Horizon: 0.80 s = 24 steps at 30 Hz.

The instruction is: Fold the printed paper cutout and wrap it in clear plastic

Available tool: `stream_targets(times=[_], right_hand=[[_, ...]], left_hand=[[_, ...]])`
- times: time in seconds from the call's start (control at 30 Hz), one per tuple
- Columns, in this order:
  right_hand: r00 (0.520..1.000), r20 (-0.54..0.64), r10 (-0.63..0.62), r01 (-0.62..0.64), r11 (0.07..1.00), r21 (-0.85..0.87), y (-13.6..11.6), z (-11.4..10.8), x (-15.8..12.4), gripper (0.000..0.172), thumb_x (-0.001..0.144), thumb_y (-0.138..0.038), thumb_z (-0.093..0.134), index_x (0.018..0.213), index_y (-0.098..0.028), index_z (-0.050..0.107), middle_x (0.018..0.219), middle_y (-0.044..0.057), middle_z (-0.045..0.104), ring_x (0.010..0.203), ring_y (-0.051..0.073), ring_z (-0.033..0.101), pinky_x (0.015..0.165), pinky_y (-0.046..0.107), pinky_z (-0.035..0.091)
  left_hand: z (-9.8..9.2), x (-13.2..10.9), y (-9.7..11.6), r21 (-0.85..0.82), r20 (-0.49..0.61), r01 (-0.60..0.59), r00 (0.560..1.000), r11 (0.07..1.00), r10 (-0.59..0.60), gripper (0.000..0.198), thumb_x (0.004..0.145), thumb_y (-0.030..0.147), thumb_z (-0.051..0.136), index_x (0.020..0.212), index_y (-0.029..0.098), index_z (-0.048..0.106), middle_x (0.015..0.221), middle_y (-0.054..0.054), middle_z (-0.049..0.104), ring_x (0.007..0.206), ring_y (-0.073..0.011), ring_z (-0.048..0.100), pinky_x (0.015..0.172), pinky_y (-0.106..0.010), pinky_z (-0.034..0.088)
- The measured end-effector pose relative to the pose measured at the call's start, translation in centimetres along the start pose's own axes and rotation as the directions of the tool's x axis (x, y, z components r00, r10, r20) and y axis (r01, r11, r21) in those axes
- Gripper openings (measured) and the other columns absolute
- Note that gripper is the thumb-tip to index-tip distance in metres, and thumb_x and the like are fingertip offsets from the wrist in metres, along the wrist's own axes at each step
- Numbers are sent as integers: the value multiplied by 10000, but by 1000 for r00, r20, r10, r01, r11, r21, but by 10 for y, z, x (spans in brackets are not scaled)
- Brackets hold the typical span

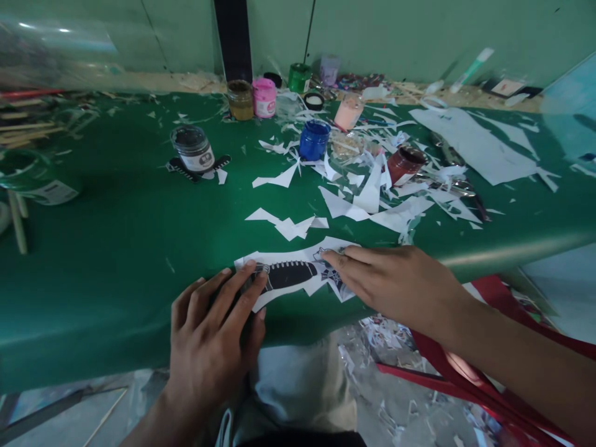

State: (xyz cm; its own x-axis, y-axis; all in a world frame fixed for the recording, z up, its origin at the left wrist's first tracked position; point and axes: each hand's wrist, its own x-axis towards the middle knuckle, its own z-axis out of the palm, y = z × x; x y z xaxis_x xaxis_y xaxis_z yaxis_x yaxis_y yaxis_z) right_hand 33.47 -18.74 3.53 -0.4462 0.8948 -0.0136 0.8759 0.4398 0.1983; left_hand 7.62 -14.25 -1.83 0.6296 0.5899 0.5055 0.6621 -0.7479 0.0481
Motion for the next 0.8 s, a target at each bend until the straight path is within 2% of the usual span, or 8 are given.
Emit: stream_targets(times=[0.1,0.23,0.33,0.43,0.53,0.63,0.7,0.8], right_hand=[[989,-65,131,-124,988,97,4,3,0,392,929,-173,374,1234,-200,618,916,46,717,518,112,567,399,259,308],[925,-109,365,-316,895,314,-3,1,8,375,952,-352,399,1239,-225,605,953,53,719,540,106,584,443,227,370],[916,-7,401,-356,822,444,-17,-4,23,428,916,-406,471,1278,-203,575,752,30,715,460,103,539,404,216,328],[909,97,405,-400,785,473,-31,-7,41,463,857,-390,566,1281,-205,568,639,3,676,464,121,547,388,213,295],[888,91,450,-436,764,476,-39,-6,52,354,809,-379,621,1128,-227,637,700,13,689,568,153,611,423,219,328],[860,105,499,-476,712,516,-45,-4,54,301,806,-387,614,1049,-210,633,776,31,708,610,169,640,437,225,356],[840,98,533,-498,687,529,-48,-5,54,255,822,-375,589,1005,-202,627,805,43,712,613,175,640,449,233,368],[824,52,565,-493,668,557,-51,-9,58,182,867,-338,511,895,-203,629,659,21,661,521,153,582,438,234,345]], left_hand=[[-2,2,-1,-2,7,-1,1000,1000,1,381,836,216,577,1215,245,595,1250,-25,639,1069,-294,569,881,-459,392],[-7,10,-8,-60,40,23,999,998,-20,335,854,201,536,1174,267,608,1197,-7,668,979,-284,590,787,-444,410],[-10,15,-15,-133,69,32,997,991,-23,249,872,156,498,1010,279,665,1146,3,686,947,-268,590,735,-418,429],[-14,18,-23,-194,72,28,997,981,-14,252,897,141,461,966,262,671,1092,-18,689,952,-239,589,743,-391,449],[-18,20,-31,-213,68,105,993,971,-93,225,914,188,447,971,235,660,1048,-48,675,939,-231,585,753,-384,458],[-21,25,-38,-237,103,274,961,932,-256,297,946,307,413,1169,209,582,1077,-71,654,975,-237,577,785,-389,465],[-22,30,-41,-249,170,347,935,904,-312,360,942,386,415,1230,219,552,1108,-69,646,1004,-248,566,819,-406,459],[-24,41,-46,-270,284,387,907,882,-311,258,886,415,509,1011,252,666,1087,-42,654,1008,-273,554,814,-420,447]])
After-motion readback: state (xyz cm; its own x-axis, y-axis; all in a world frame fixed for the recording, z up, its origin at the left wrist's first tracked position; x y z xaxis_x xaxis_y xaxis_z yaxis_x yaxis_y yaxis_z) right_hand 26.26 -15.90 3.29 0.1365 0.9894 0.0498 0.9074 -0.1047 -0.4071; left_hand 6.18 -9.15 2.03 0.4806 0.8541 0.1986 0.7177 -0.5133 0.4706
